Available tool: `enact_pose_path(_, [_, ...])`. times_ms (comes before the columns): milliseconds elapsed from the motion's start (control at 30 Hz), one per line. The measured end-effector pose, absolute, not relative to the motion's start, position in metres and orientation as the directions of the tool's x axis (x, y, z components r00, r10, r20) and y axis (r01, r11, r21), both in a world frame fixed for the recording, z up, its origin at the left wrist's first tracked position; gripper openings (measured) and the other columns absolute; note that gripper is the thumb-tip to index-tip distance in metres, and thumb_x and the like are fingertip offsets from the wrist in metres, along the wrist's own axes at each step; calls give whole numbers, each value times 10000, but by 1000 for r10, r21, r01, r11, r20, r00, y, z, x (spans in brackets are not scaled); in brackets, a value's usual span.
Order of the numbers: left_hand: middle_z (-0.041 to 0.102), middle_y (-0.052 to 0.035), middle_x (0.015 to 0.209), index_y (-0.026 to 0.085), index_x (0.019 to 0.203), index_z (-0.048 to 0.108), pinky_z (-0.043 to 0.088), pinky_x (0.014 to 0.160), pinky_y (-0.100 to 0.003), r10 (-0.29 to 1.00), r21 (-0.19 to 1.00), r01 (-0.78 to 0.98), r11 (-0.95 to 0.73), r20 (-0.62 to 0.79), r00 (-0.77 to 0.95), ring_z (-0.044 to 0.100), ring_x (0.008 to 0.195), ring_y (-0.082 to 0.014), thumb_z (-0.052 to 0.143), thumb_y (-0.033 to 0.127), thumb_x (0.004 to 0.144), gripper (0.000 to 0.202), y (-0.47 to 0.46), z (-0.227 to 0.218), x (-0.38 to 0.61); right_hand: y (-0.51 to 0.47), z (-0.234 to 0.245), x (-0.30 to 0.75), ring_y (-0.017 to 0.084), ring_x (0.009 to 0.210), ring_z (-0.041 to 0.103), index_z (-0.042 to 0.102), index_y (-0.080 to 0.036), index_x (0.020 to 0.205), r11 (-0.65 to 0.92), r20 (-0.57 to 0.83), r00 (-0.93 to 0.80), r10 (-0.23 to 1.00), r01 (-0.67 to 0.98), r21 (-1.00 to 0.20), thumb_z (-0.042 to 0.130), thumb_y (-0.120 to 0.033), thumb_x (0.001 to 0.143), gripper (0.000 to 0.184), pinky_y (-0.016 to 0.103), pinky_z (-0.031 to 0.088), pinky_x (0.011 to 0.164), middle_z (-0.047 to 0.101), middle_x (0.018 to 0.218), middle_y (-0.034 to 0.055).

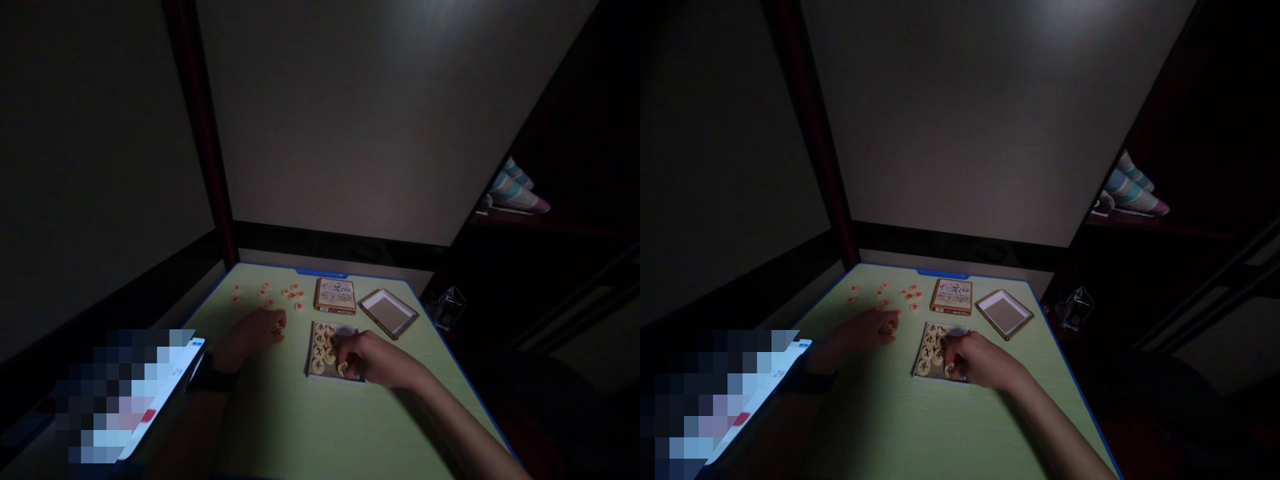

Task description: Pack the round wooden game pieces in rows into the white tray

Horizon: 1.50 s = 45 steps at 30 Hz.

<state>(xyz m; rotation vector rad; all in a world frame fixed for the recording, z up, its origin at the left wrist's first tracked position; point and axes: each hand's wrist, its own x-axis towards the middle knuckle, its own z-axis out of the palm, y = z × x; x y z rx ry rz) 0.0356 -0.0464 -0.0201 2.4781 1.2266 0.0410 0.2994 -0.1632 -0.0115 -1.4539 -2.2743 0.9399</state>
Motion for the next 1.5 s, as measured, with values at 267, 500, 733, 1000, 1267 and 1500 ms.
enact_pose_path(267, [658, -45, 881, 202, 844, 513, 346, 667, -292, 756, 349, 749, -564, -148, 638, 593, 797, -206, 508, 285, 780, 105, -40, -32, 32, -165, -14, 295, 126, 693, 683, 691, -131, 826, 302, -98, -491, 865, 667, -682, 492, 142, 579, 418, 156, 453, 581, 673, 753, 4])
enact_pose_path(500, [642, -24, 821, 208, 811, 508, 336, 646, -286, 758, 364, 745, -559, -142, 637, 566, 732, -183, 483, 274, 778, 79, -47, -24, 39, -166, -13, 293, 118, 707, 669, 702, -130, 831, 333, -64, -505, 861, 652, -681, 501, 133, 585, 412, 155, 461, 595, 678, 801, 21])
enact_pose_path(733, [590, 16, 703, 209, 813, 539, 335, 618, -265, 727, 410, 704, -581, -129, 675, 520, 669, -152, 507, 258, 749, 87, -62, -8, 50, -168, -16, 293, 113, 696, 623, 703, -149, 836, 383, 6, -500, 866, 655, -652, 511, 125, 563, 432, 165, 458, 597, 656, 821, 11])
enact_pose_path(1000, [574, 15, 684, 205, 777, 543, 324, 621, -267, 717, 433, 691, -579, -134, 685, 507, 676, -156, 521, 240, 731, 62, -66, -10, 53, -165, -29, 291, 107, 650, 590, 621, -157, 710, 365, 46, -464, 885, 628, -688, 496, 112, 555, 335, 171, 418, 571, 614, 740, -12])
enact_pose_path(1267, [544, 22, 675, 206, 771, 527, 300, 608, -265, 716, 440, 691, -574, -141, 684, 488, 660, -153, 511, 216, 734, 41, -64, -13, 54, -164, -32, 286, 124, 708, 544, 549, -174, 630, 491, 234, -447, 863, 640, -591, 566, 92, 562, 276, 193, 396, 642, 577, 734, -10])
enact_pose_path(1500, [520, 27, 644, 202, 745, 509, 303, 583, -262, 718, 447, 680, -581, -112, 687, 478, 646, -147, 505, 212, 756, 16, -71, -3, 55, -165, -36, 284, 129, 715, 554, 517, -182, 610, 505, 259, -451, 854, 598, -623, 574, 104, 559, 295, 201, 395, 652, 587, 747, -8])
